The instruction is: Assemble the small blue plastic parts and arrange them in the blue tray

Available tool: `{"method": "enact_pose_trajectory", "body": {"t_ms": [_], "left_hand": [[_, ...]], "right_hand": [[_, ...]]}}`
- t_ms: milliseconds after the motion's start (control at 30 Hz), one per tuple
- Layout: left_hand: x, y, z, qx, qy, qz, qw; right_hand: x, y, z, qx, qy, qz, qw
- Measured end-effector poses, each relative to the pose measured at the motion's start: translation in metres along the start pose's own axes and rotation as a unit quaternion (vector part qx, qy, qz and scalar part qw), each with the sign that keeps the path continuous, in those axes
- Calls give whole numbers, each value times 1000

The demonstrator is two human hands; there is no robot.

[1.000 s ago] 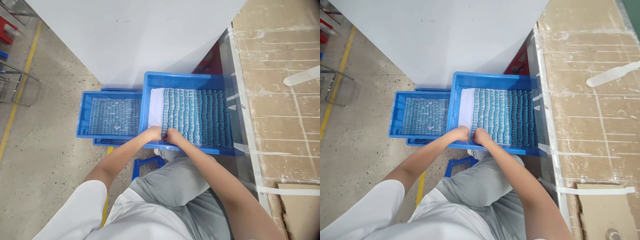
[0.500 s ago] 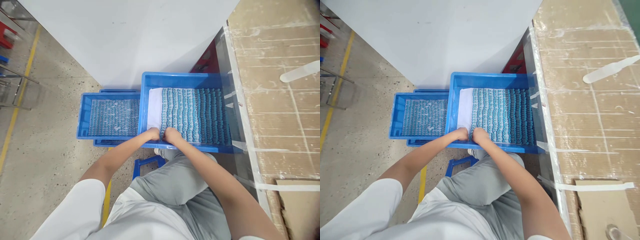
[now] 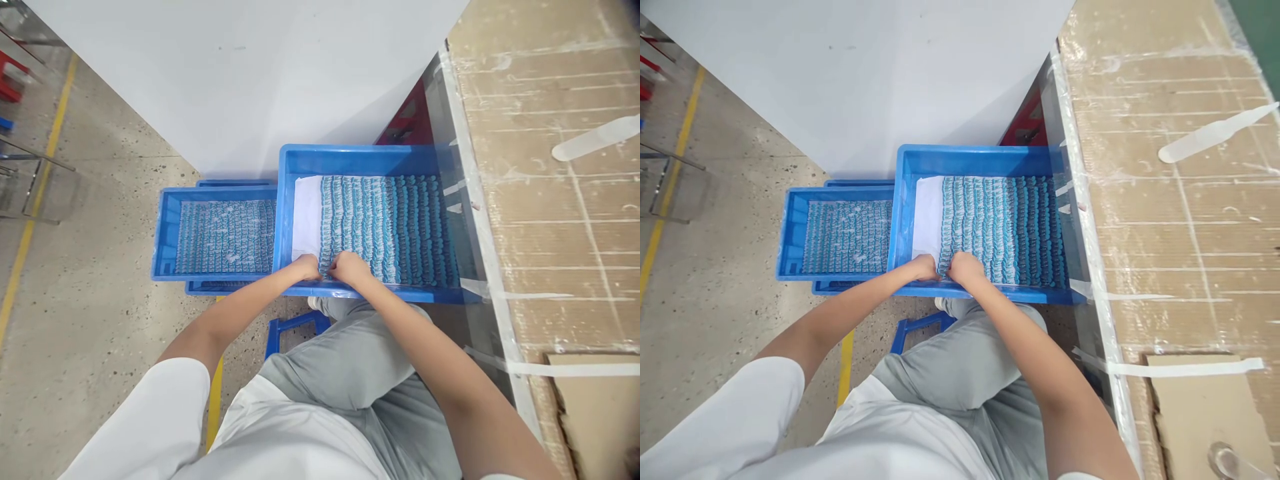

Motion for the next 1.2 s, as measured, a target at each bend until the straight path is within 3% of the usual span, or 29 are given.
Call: {"method": "enact_pose_trajectory", "body": {"t_ms": [167,400,967,1200], "left_hand": [[-3,-1,4,12,-54,11,998],[-3,5,2,14,-49,24,998],[-5,1,-4,76,-20,-26,997],[-3,-6,-1,69,-23,5,997]], "right_hand": [[-7,-1,-6,0,-1,-1,1000],[-15,-6,-8,-3,-1,-5,1000],[-19,-10,-9,4,9,-2,1000],[-20,-10,-10,0,10,-6,1000]]}}
Point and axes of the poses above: each hand's wrist, its own y-axis away from the middle knuckle, its own x-axis out of the back of the hand, z = x × y, the point moved 3 cm from there along -y, towards the middle knuckle, and after that the axes turned 8 degrees about x, right-handed, at the moved point
